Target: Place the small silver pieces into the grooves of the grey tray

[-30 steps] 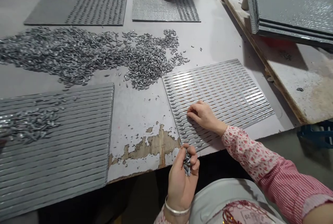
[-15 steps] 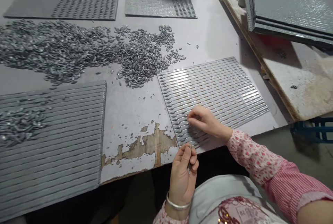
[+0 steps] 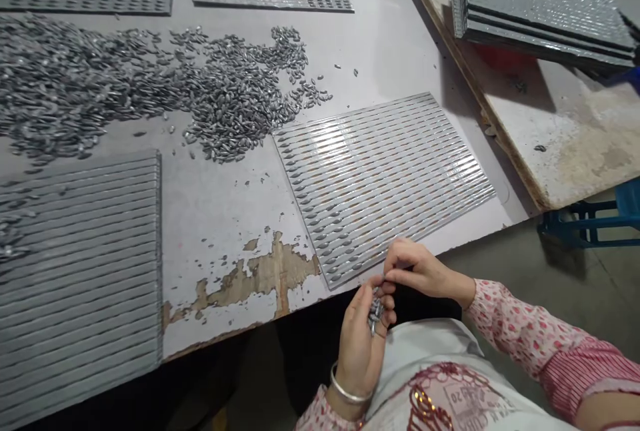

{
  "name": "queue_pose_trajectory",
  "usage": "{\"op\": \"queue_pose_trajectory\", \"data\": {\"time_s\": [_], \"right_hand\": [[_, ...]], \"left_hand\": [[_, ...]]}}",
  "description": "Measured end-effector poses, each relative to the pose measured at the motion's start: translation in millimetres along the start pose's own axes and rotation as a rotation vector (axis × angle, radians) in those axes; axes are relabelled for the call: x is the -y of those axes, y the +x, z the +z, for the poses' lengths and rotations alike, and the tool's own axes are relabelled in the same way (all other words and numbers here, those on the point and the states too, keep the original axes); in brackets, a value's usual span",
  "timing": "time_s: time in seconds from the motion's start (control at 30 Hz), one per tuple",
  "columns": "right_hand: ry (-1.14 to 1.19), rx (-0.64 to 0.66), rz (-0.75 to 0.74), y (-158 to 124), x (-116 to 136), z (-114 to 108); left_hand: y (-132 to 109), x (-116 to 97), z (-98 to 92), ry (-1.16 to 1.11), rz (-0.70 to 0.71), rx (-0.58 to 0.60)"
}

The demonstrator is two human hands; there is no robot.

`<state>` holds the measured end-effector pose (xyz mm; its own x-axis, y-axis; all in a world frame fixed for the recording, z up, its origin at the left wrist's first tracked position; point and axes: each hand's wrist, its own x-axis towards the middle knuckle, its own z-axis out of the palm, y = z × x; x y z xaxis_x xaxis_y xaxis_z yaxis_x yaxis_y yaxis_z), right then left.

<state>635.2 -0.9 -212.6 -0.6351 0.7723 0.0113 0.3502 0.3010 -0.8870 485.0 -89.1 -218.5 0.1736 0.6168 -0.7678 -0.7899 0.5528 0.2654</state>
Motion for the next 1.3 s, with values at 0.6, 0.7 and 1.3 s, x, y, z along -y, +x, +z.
{"op": "queue_pose_trajectory", "data": {"time_s": [0.6,0.7,1.3], "right_hand": [[-0.268,-0.121,-0.005,14,0,8],[-0.043,0.080,-0.128,14,10,1],[-0.585,-0.222,0.113,24,-10,14]], "left_hand": [[0,-5,-2.8,0.025,0.079,-0.027],[0,-7,1.1,-0.004,0.078,-0.053],[-3,-16,2.0,-0.054,-0.027,0.039]]}}
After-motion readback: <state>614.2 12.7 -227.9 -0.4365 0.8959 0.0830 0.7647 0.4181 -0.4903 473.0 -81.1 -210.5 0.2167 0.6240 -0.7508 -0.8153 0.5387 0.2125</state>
